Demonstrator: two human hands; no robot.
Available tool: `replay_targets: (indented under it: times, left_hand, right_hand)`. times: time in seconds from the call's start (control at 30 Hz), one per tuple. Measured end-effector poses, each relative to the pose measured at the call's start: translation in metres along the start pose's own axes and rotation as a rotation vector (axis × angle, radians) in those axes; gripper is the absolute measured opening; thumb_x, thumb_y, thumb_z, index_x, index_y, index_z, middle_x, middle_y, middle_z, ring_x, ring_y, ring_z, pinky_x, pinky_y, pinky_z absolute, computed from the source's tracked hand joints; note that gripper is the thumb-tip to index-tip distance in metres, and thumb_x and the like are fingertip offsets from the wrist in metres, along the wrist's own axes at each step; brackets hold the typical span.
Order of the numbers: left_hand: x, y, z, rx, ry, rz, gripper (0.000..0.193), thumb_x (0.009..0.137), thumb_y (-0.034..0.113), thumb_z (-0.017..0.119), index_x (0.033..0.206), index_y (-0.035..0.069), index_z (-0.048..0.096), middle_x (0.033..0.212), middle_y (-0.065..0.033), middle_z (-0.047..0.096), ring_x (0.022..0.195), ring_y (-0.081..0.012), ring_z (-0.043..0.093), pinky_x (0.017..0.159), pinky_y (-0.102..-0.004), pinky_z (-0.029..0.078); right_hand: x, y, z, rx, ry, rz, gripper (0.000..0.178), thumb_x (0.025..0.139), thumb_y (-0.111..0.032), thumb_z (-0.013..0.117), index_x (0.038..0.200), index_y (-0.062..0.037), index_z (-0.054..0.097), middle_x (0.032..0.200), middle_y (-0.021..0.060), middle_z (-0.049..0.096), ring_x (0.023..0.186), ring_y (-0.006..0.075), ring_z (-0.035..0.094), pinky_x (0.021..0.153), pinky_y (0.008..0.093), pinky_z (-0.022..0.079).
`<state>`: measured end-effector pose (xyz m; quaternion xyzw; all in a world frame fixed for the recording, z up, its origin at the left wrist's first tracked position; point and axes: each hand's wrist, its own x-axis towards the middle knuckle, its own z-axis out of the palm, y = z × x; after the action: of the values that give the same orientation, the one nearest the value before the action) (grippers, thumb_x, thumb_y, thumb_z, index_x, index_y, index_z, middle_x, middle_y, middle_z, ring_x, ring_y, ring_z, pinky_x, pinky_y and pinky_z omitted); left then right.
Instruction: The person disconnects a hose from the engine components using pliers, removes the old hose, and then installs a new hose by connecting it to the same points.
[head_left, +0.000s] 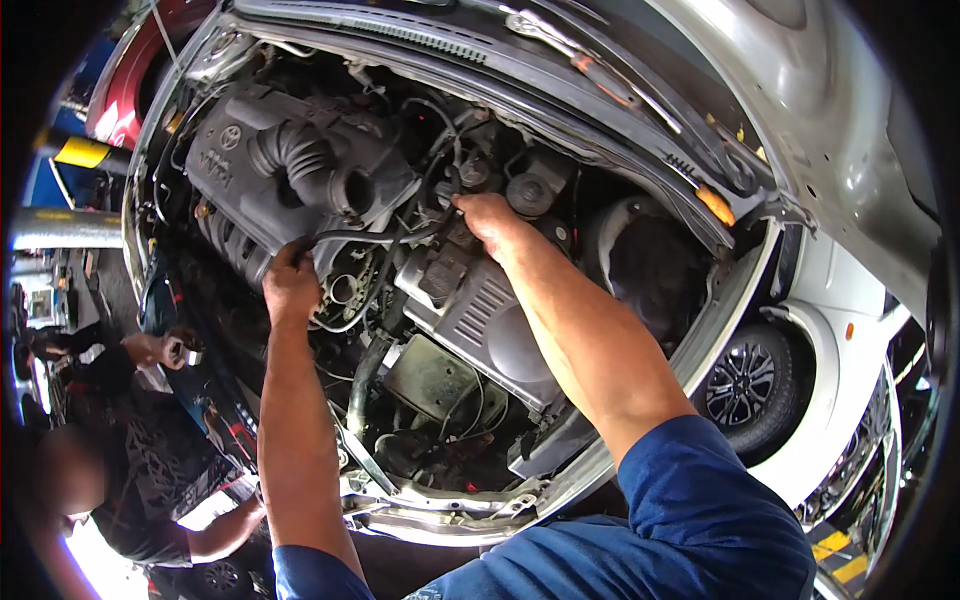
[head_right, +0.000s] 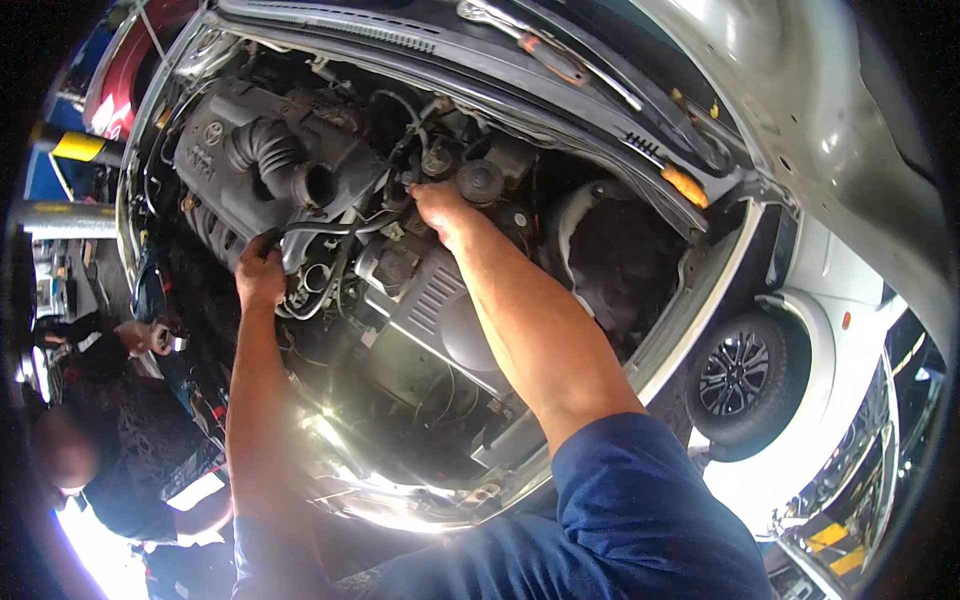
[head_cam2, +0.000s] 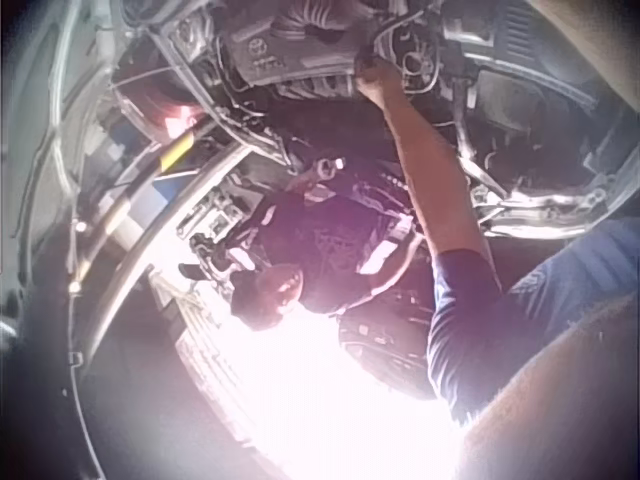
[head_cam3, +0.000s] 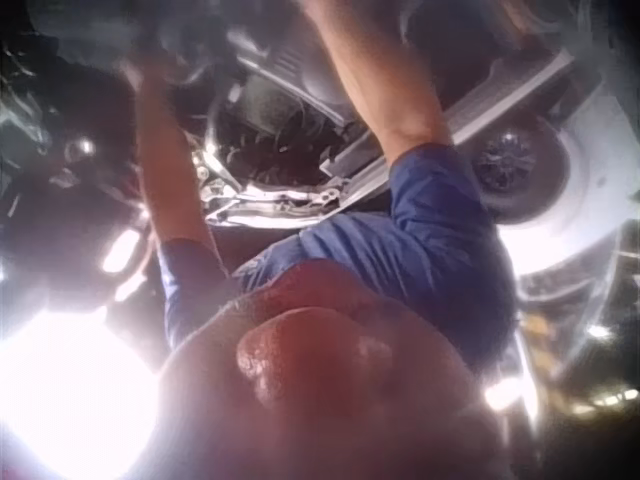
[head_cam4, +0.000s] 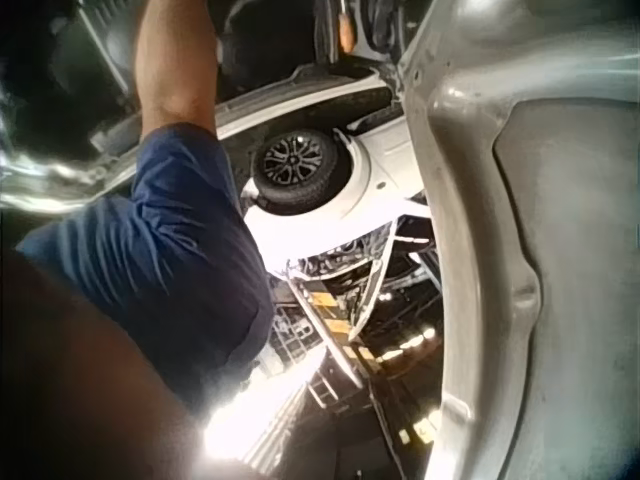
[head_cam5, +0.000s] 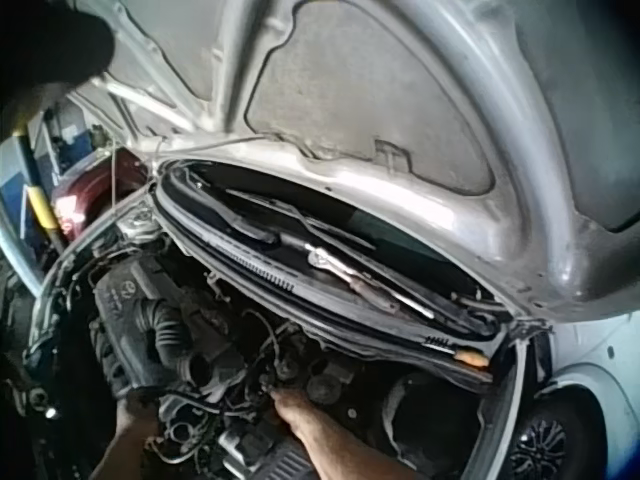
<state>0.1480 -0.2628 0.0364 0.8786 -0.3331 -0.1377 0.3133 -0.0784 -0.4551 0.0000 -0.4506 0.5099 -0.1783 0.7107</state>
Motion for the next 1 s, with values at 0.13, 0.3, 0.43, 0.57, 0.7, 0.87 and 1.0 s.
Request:
replay_targets:
  times: [0.13, 0.3, 0.43, 0.57, 0.7, 0.87, 1.0]
  left_hand:
    - [0.003, -0.007, 0.002, -0.015, -0.033, -0.057, 0.028, 0.088, 0.013, 0.055, 0.113, 0.007, 0.066, 0.106, -0.0124, 0.069, 0.101, -0.0225, 0.065, 0.090, -0.0318, 0.048]
    - [0.009, -0.012, 0.005, -0.029, -0.028, -0.058, 0.029, 0.087, 0.013, 0.055, 0.113, 0.007, 0.066, 0.105, -0.0128, 0.070, 0.100, -0.0215, 0.065, 0.089, -0.0307, 0.047]
    - [0.010, -0.005, 0.006, -0.046, -0.014, -0.026, 0.029, 0.087, 0.014, 0.054, 0.113, 0.007, 0.066, 0.105, -0.0121, 0.070, 0.100, -0.0207, 0.065, 0.089, -0.0304, 0.047]
    - [0.008, 0.006, 0.005, 0.030, -0.013, -0.017, 0.030, 0.087, 0.015, 0.055, 0.113, 0.006, 0.066, 0.106, -0.0121, 0.069, 0.101, -0.0208, 0.065, 0.090, -0.0304, 0.047]
    - [0.004, 0.005, 0.003, 0.076, -0.036, -0.037, 0.030, 0.087, 0.014, 0.055, 0.114, 0.005, 0.065, 0.108, -0.0124, 0.069, 0.103, -0.0225, 0.064, 0.091, -0.0315, 0.047]
    - [-0.001, -0.010, 0.001, 0.122, -0.106, 0.011, 0.030, 0.087, 0.014, 0.054, 0.113, 0.006, 0.066, 0.108, -0.0144, 0.067, 0.106, -0.0277, 0.062, 0.092, -0.0346, 0.046]
    - [-0.001, -0.017, -0.002, 0.094, -0.139, 0.075, 0.029, 0.086, 0.014, 0.055, 0.112, 0.007, 0.066, 0.109, -0.0145, 0.066, 0.106, -0.0287, 0.062, 0.093, -0.0349, 0.045]
  right_hand:
    - [-0.008, -0.007, -0.003, -0.085, 0.001, 0.025, 0.044, 0.088, -0.028, 0.063, 0.117, 0.0058, 0.061, 0.123, 0.0197, 0.060, 0.113, 0.0244, 0.054, 0.096, 0.0377, 0.040]
    - [-0.004, -0.006, -0.001, -0.065, 0.006, 0.024, 0.042, 0.088, -0.028, 0.062, 0.116, 0.0046, 0.062, 0.123, 0.0183, 0.061, 0.113, 0.0250, 0.055, 0.096, 0.0388, 0.041]
    - [0.001, -0.001, -0.002, -0.005, 0.031, 0.096, 0.041, 0.089, -0.029, 0.061, 0.115, 0.0039, 0.063, 0.122, 0.0181, 0.061, 0.112, 0.0247, 0.055, 0.094, 0.0387, 0.042]
    - [-0.002, 0.000, 0.000, -0.094, 0.062, 0.043, 0.041, 0.090, -0.031, 0.061, 0.113, 0.0027, 0.064, 0.119, 0.0181, 0.063, 0.109, 0.0240, 0.057, 0.092, 0.0365, 0.043]
    - [-0.008, -0.005, -0.002, -0.078, 0.026, 0.032, 0.040, 0.090, -0.031, 0.061, 0.111, 0.0029, 0.065, 0.117, 0.0181, 0.063, 0.107, 0.0237, 0.057, 0.090, 0.0358, 0.043]
    - [-0.011, -0.007, -0.004, -0.085, -0.013, 0.026, 0.040, 0.090, -0.030, 0.062, 0.111, 0.0038, 0.064, 0.114, 0.0178, 0.064, 0.104, 0.0244, 0.059, 0.088, 0.0369, 0.044]
    - [-0.009, -0.007, -0.001, -0.085, 0.009, 0.050, 0.045, 0.090, -0.032, 0.062, 0.113, 0.0067, 0.061, 0.115, 0.0194, 0.064, 0.105, 0.0258, 0.059, 0.090, 0.0381, 0.044]
